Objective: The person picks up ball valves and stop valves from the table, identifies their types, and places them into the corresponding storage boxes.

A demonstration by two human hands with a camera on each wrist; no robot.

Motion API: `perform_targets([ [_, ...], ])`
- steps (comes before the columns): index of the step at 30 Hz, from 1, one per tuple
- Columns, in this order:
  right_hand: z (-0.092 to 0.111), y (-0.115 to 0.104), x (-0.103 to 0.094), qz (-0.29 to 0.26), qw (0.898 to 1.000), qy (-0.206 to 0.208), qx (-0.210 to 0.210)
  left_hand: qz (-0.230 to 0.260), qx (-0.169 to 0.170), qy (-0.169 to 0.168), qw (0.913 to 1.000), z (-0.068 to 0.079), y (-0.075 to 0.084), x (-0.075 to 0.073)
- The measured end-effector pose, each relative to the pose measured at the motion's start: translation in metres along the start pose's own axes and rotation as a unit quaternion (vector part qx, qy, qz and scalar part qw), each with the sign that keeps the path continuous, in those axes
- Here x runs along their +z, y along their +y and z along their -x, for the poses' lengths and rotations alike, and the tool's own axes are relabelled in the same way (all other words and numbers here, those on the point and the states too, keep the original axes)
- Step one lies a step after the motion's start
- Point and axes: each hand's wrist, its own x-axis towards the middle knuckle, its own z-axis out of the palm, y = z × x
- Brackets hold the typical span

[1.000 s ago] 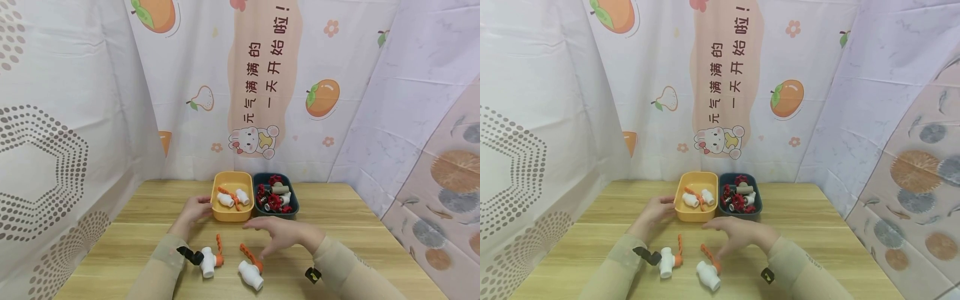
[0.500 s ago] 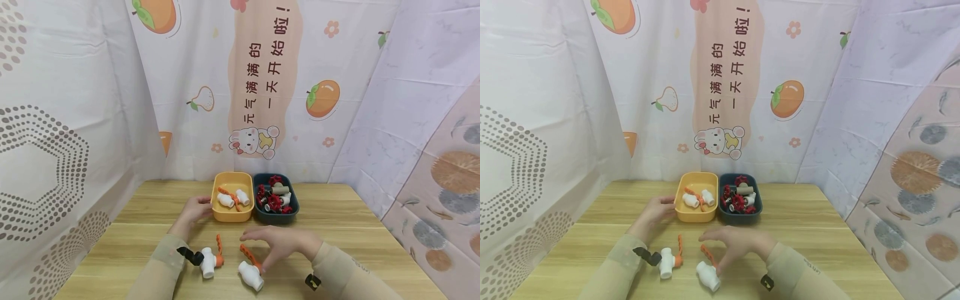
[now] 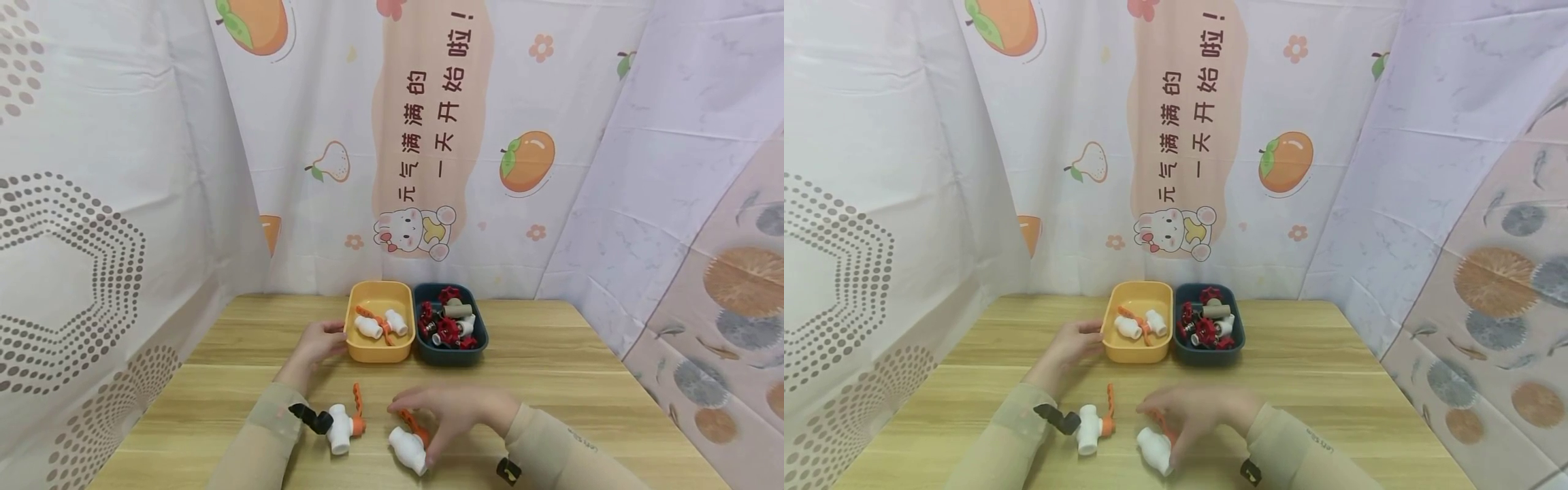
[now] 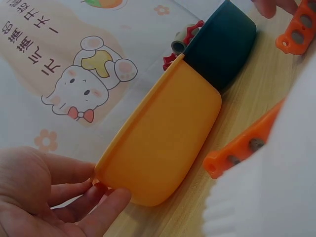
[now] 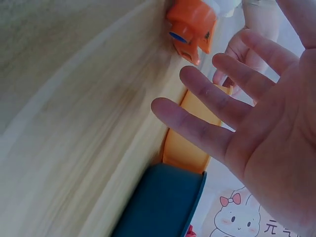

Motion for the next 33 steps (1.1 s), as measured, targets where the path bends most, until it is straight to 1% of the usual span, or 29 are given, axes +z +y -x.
perform_targets([
  [7, -0.002, -0.002, 0.006, -0.002, 1.0, -0.017, -0.005, 0.004, 0.001, -0.002, 1.0, 0.001, -0.001, 0.0],
  [16, -0.005, -0.002, 0.009, 0.014, 0.999, -0.029, -0.005, 0.008, -0.001, 0.0, 1.0, 0.0, -0.001, 0.0],
  [24, -0.01, 0.0, 0.014, 0.034, 0.999, -0.031, -0.015, 0.007, 0.0, 0.0, 1.0, 0.0, -0.001, 0.0],
  [33, -0.011, -0.002, 0.014, 0.035, 0.999, -0.035, -0.018, 0.006, 0.001, -0.005, 1.0, 0.0, -0.001, -0.001],
])
